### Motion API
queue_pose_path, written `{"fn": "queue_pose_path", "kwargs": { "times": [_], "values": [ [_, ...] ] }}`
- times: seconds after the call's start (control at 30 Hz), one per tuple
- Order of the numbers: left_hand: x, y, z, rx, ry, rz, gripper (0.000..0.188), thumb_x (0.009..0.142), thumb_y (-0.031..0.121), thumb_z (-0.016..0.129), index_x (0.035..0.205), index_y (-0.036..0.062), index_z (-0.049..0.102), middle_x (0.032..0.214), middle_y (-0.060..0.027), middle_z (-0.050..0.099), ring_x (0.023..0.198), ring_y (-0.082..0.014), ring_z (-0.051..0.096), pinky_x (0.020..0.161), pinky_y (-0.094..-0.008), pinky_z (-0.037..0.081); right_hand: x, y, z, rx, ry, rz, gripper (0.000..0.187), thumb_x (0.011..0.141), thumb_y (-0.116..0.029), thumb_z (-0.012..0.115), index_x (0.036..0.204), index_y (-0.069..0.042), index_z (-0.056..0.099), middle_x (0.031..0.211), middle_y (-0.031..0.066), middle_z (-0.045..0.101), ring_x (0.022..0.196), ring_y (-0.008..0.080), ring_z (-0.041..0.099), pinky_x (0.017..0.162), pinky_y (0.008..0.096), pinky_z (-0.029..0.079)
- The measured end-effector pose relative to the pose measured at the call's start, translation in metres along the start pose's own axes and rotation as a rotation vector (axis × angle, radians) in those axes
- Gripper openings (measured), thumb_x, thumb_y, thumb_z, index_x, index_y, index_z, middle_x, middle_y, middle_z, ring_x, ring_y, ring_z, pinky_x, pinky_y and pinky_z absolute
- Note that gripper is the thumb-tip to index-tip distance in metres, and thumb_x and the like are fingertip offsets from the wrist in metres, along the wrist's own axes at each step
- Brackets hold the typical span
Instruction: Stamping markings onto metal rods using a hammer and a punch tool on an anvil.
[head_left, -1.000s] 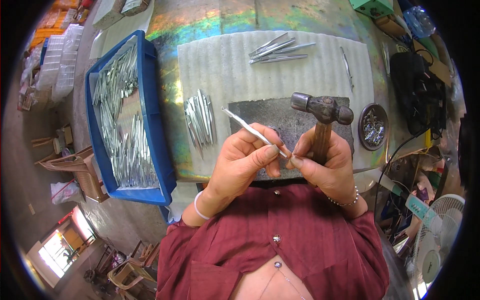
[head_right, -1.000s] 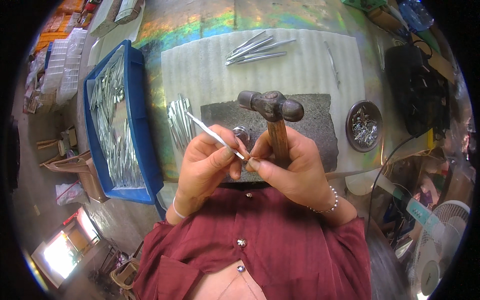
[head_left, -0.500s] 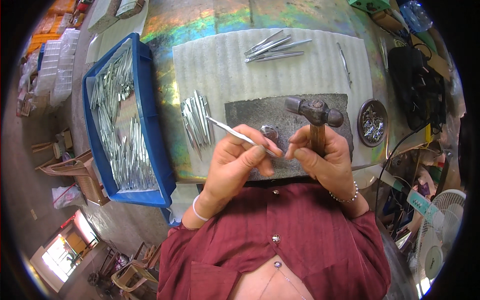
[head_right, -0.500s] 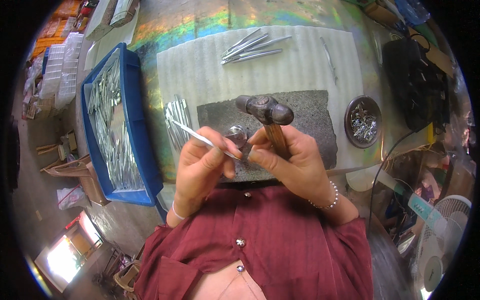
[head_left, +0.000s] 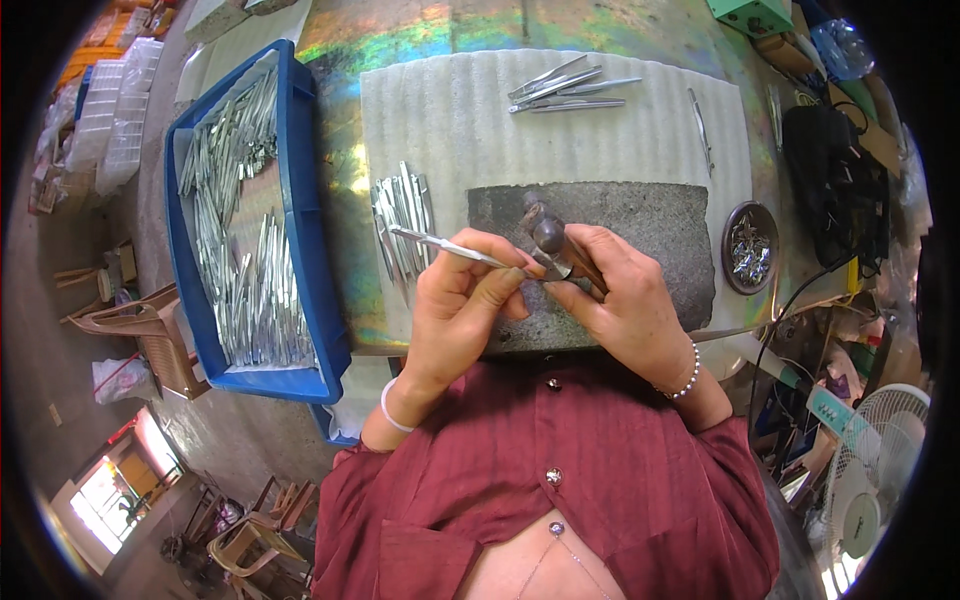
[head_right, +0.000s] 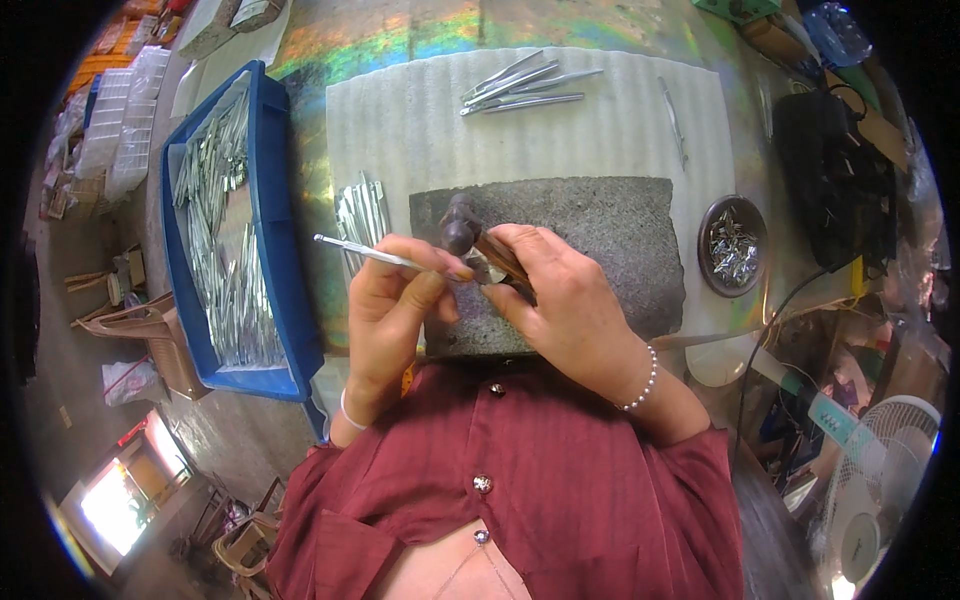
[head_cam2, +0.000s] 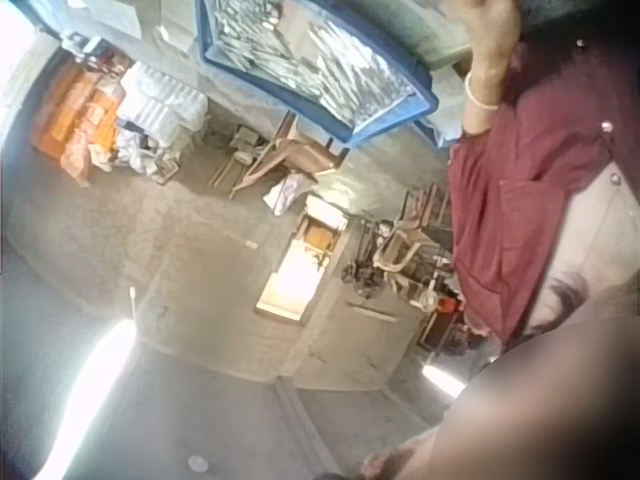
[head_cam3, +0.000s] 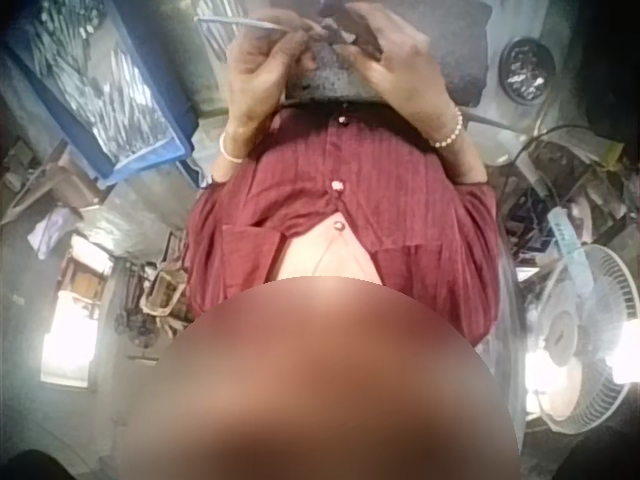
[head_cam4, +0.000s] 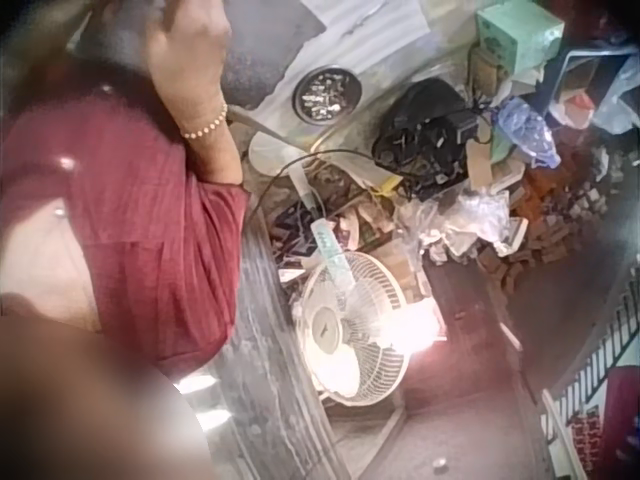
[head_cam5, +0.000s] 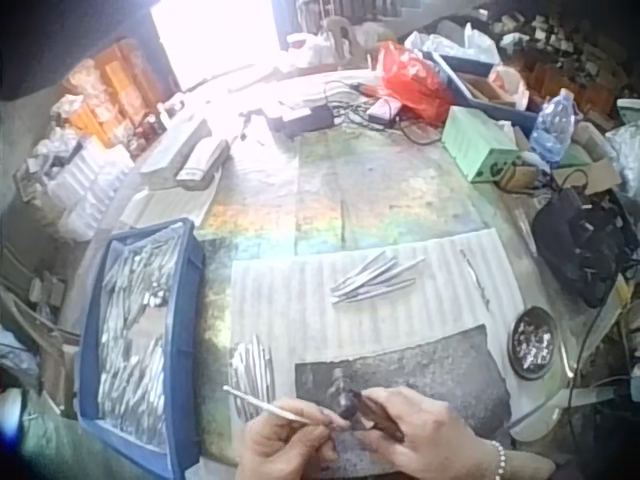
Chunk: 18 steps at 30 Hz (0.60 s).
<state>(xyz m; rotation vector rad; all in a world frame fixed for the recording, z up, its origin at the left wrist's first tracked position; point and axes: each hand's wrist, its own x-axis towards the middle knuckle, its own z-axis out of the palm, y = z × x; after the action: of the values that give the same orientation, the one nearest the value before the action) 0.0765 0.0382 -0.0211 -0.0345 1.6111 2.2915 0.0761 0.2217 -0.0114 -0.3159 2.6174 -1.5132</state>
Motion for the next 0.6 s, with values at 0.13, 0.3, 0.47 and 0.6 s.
{"fn": "queue_pose_path", "kwargs": {
  "times": [0.13, 0.3, 0.47, 0.6],
  "values": [
    [0.002, -0.009, 0.002, 0.161, -0.017, 0.06, 0.007, 0.09, 0.002, 0.056, 0.097, 0.0021, 0.054, 0.089, -0.005, 0.063, 0.065, -0.0063, 0.055, 0.059, -0.0186, 0.046, -0.009, -0.001, -0.007, 0.1, -0.011, 0.121, 0.036, 0.079, -0.008, 0.067, 0.111, -0.001, 0.052, 0.097, 0.0149, 0.06, 0.085, 0.0273, 0.063, 0.073, 0.0348, 0.05],
    [0.004, -0.011, 0.007, 0.333, 0.019, 0.165, 0.006, 0.088, -0.002, 0.057, 0.093, -0.0002, 0.059, 0.087, -0.0048, 0.06, 0.066, -0.0082, 0.056, 0.058, -0.0202, 0.046, -0.021, 0.004, -0.018, 0.151, -0.008, 0.289, 0.028, 0.079, -0.007, 0.065, 0.104, -0.001, 0.055, 0.075, 0.0086, 0.058, 0.063, 0.0143, 0.056, 0.06, 0.027, 0.046],
    [0.002, -0.012, 0.009, 0.379, 0.036, 0.164, 0.007, 0.087, -0.003, 0.057, 0.093, -0.0012, 0.059, 0.086, -0.0057, 0.06, 0.066, -0.0096, 0.056, 0.059, -0.0213, 0.046, -0.025, 0.008, -0.017, 0.188, 0.045, 0.264, 0.025, 0.079, -0.007, 0.065, 0.101, -0.001, 0.056, 0.071, 0.0069, 0.057, 0.059, 0.0123, 0.053, 0.057, 0.0258, 0.044],
    [0.002, -0.013, 0.012, 0.4, 0.041, 0.215, 0.008, 0.086, -0.005, 0.057, 0.093, -0.0017, 0.059, 0.084, -0.0073, 0.06, 0.067, -0.0112, 0.057, 0.059, -0.0225, 0.046, -0.023, 0.008, -0.019, 0.188, 0.018, 0.257, 0.024, 0.08, -0.006, 0.065, 0.101, 0.0, 0.056, 0.072, 0.0077, 0.057, 0.06, 0.012, 0.054, 0.057, 0.0259, 0.044]
  ]
}}
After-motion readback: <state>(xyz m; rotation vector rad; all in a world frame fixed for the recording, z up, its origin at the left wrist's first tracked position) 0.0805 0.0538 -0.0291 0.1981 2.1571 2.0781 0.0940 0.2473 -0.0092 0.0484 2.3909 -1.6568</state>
